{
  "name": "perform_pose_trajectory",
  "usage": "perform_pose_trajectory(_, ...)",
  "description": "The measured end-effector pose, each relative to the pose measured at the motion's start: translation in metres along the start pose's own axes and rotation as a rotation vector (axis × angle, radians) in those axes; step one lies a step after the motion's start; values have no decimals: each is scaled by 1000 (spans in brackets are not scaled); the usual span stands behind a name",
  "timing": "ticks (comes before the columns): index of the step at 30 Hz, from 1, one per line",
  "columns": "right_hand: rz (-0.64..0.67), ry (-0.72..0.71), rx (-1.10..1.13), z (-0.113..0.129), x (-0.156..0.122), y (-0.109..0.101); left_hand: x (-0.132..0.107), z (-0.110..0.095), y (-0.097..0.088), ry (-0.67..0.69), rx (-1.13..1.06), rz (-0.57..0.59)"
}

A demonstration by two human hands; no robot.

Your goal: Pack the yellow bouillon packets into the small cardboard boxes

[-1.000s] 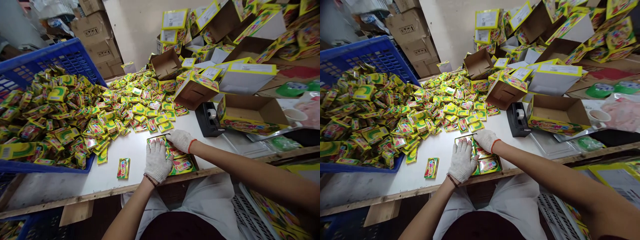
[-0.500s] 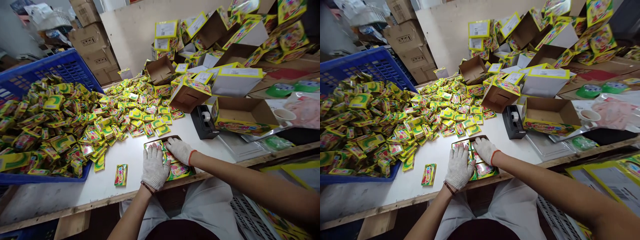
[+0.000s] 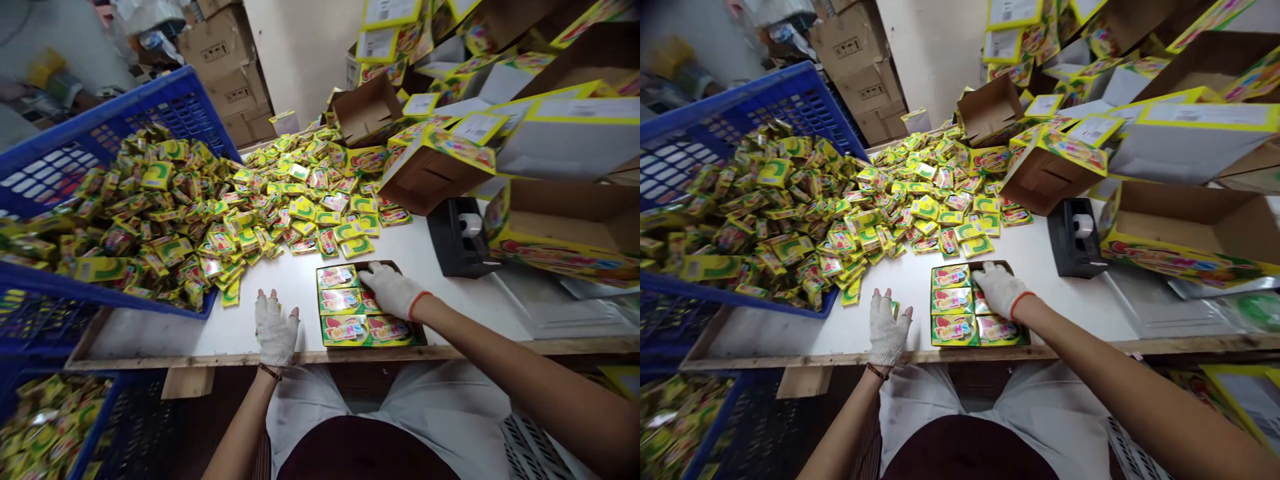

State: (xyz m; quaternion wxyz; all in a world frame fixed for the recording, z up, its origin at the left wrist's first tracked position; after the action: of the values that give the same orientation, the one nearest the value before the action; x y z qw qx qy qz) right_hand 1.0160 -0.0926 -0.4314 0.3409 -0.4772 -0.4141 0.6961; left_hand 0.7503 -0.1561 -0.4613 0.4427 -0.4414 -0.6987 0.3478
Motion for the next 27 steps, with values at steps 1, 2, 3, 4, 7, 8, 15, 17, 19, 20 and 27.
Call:
perform_pose_trajectory(1,30,-14,17,-1,3,0,-1,21,-1,-69,99,46)
perform_pose_trajectory(2,51,-24,24,-2,5,1,-3,39,-1,-119,177,104)
perform_pose_trajectory(3,60,-26,23,-3,6,1,-5,54,-1,-152,221,156)
perform_pose_trajectory(4,59,-25,22,-5,5,1,-6,64,-2,-170,233,190)
perform_pose_trajectory(7,-31,-31,95,-7,-2,-6,-3,67,-10,-123,118,116)
perform_pose_trajectory(8,-98,-52,156,-5,-7,-13,0,56,-18,-65,65,44)
perform_pose_trajectory(15,-329,-328,447,54,-34,-66,0,-104,-55,773,-43,-140)
perform_pose_trajectory(17,-247,-323,410,59,-35,-67,5,-121,-51,900,-84,-90)
perform_pose_trajectory(19,-237,-260,424,45,-35,-68,31,-104,-46,786,-138,-83)
perform_pose_trajectory(20,-255,-222,468,34,-35,-68,53,-83,-47,629,-161,-122)
perform_pose_trajectory(27,-207,3,1290,-10,-40,-37,180,67,-86,-90,-187,-455)
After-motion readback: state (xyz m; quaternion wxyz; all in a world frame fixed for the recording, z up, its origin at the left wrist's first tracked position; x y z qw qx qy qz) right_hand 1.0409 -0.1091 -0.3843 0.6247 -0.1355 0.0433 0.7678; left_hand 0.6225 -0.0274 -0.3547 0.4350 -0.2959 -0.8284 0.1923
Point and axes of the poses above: each hand's wrist, its own x-axis towards the middle knuckle, its own y-axis out of the palm, z = x × y, the point moved 7 cm from there along x, towards the middle knuckle, and after that the axes turned 4 degrees about x, right-handed, at the moved point
